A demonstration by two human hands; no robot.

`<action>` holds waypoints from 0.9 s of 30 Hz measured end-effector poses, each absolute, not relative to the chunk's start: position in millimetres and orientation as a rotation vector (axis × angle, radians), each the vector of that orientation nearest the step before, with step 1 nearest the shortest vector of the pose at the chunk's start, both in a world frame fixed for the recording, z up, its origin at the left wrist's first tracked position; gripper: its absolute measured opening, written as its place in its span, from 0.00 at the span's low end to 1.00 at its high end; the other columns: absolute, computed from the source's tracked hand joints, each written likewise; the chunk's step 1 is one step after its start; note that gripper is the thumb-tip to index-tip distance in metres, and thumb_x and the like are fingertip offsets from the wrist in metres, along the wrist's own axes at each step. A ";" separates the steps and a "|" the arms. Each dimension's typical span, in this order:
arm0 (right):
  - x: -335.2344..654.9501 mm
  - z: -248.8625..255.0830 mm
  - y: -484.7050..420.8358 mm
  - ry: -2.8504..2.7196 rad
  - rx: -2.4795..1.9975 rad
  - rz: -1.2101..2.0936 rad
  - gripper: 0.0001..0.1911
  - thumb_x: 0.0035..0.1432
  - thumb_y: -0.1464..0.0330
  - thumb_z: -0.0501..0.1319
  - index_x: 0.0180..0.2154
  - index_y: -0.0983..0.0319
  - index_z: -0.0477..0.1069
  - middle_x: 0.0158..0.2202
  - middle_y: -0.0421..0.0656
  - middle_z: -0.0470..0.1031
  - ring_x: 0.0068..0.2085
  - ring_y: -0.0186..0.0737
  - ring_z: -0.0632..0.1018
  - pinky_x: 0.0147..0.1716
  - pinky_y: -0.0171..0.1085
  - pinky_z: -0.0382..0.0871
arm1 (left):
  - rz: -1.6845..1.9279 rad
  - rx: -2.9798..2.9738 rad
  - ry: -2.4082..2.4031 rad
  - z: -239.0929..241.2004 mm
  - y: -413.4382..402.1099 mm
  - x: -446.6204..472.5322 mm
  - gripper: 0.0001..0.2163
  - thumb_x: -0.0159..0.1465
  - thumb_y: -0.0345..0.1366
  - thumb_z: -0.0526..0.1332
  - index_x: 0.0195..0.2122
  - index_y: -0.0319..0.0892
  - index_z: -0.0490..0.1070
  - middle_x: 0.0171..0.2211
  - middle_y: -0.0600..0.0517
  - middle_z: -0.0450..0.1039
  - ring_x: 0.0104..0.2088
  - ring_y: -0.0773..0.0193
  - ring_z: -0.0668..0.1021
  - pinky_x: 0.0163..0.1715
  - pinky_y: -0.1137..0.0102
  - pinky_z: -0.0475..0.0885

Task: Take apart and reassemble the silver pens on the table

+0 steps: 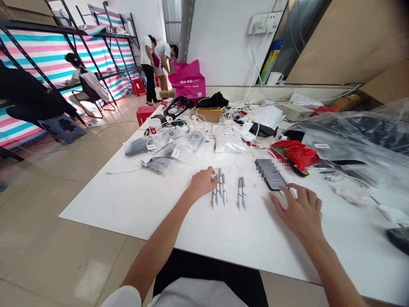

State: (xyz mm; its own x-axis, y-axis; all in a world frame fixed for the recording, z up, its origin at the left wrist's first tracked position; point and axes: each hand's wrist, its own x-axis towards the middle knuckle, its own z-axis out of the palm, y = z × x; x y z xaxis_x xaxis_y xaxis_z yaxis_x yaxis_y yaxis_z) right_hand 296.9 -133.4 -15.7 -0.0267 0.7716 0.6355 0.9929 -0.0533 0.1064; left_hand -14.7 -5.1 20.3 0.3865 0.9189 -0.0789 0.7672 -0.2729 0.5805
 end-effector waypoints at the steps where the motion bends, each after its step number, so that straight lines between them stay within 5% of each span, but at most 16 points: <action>1: 302.3 -16.3 -134.8 -1.831 -1.902 -0.812 0.21 0.68 0.55 0.58 0.51 0.63 0.75 0.57 0.58 0.73 0.56 0.64 0.71 0.48 0.55 0.65 | 0.368 2.113 1.443 20.9 -5.6 -14.9 0.12 0.67 0.43 0.62 0.50 0.49 0.68 0.38 0.51 0.81 0.43 0.55 0.80 0.38 0.65 0.65; 12: 306.9 -31.5 -134.6 -1.768 -1.879 -0.615 0.23 0.68 0.54 0.60 0.54 0.65 0.73 0.60 0.62 0.69 0.59 0.66 0.70 0.57 0.61 0.67 | 0.289 2.088 1.486 34.4 -19.3 -6.9 0.14 0.65 0.40 0.60 0.51 0.47 0.68 0.46 0.47 0.79 0.42 0.54 0.79 0.38 0.64 0.66; 16: 306.4 -27.8 -131.8 -1.766 -1.886 -0.554 0.24 0.67 0.55 0.60 0.55 0.65 0.72 0.61 0.62 0.67 0.58 0.66 0.71 0.60 0.61 0.65 | 0.290 2.002 1.472 33.8 -21.1 -3.5 0.13 0.64 0.40 0.61 0.49 0.47 0.70 0.38 0.49 0.80 0.38 0.53 0.79 0.35 0.63 0.65; 22: 305.9 -26.6 -126.8 -1.708 -1.878 -0.476 0.20 0.66 0.56 0.62 0.53 0.62 0.73 0.59 0.60 0.70 0.58 0.65 0.73 0.59 0.60 0.67 | 0.621 1.667 1.320 33.0 -18.8 -5.0 0.05 0.62 0.40 0.66 0.37 0.46 0.77 0.33 0.49 0.79 0.31 0.59 0.77 0.32 0.65 0.67; 27: 312.8 -33.9 -125.7 -1.691 -1.862 -0.484 0.19 0.65 0.55 0.62 0.51 0.60 0.74 0.57 0.58 0.73 0.56 0.62 0.75 0.59 0.59 0.66 | 0.941 1.217 0.953 48.5 -11.5 -8.0 0.11 0.61 0.43 0.71 0.39 0.42 0.80 0.36 0.47 0.79 0.31 0.64 0.76 0.34 0.66 0.71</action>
